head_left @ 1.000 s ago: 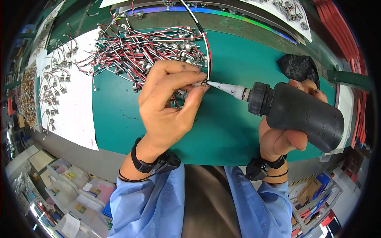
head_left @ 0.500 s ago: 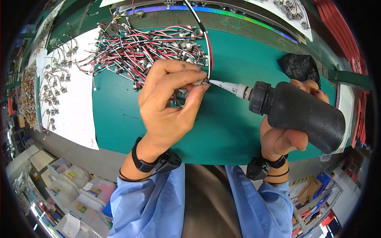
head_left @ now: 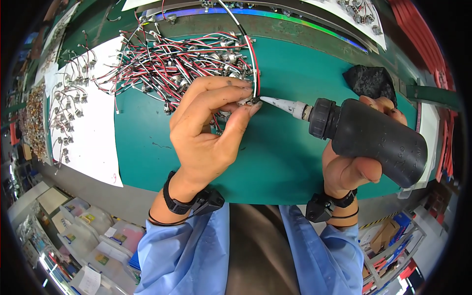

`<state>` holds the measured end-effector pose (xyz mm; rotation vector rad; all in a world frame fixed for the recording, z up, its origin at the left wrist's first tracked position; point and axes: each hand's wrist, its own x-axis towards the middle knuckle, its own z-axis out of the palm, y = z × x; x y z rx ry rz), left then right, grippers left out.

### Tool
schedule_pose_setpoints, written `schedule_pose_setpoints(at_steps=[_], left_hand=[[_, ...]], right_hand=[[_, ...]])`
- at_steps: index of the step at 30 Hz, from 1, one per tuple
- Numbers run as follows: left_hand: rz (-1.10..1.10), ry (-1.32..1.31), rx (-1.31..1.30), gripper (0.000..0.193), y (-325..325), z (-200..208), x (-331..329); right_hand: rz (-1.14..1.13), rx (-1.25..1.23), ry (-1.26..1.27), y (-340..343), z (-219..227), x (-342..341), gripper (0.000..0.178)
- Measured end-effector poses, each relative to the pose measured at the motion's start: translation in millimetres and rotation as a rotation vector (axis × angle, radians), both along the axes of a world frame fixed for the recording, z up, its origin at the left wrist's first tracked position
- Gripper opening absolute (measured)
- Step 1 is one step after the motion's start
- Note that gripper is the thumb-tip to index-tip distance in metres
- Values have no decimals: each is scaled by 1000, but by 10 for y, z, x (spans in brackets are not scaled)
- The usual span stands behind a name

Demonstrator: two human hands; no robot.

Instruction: The person picks up a wire assembly by hand, applies glue to the base of the component using a squeeze bottle, and sets it aside. This process is repeated with additional assemblies, occasionally wiping the glue bottle tip with a cloth.

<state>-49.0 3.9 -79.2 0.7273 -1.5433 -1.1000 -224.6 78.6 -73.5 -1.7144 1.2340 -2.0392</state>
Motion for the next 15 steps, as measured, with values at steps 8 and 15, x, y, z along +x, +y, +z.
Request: schedule_pose_setpoints(at_steps=[8, 15], left_hand=[[-41, 12, 81, 23, 17, -12, 14], [-136, 93, 213, 19, 39, 16, 13]], right_hand=[[73, -59, -13, -16, -14, -14, 84], [23, -40, 63, -5, -16, -19, 85]])
